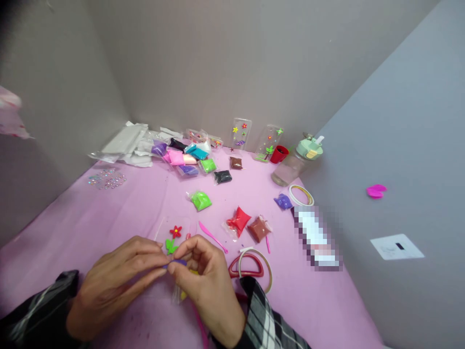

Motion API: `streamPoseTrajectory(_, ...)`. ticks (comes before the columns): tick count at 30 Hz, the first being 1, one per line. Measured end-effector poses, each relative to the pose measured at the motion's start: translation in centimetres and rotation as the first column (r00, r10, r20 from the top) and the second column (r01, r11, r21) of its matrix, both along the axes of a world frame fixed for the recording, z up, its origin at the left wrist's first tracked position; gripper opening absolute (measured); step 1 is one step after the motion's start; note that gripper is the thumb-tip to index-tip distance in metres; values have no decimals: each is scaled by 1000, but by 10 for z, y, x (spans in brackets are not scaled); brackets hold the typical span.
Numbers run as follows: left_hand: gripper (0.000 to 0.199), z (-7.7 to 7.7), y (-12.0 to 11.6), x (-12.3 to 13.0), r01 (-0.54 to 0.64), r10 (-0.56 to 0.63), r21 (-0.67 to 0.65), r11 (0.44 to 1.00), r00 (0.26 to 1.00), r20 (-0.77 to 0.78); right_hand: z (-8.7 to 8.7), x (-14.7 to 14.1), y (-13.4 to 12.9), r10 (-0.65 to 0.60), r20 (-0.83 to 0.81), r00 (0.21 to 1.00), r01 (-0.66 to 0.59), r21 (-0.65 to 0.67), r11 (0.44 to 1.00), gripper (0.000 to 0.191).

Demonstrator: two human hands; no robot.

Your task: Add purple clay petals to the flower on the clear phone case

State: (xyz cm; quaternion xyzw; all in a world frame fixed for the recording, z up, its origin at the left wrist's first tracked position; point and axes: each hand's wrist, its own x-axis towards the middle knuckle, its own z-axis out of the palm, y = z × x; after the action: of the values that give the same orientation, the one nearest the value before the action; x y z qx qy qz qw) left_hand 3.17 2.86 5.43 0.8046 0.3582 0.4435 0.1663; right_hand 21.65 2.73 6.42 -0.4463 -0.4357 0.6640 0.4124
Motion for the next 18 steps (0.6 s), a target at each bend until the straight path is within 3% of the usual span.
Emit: streamPoseTrajectory(18,17,-4,0,-2,86,-86,-30,996,996,14,-1,0,1,1,-50,999,-2,-28,1000,28)
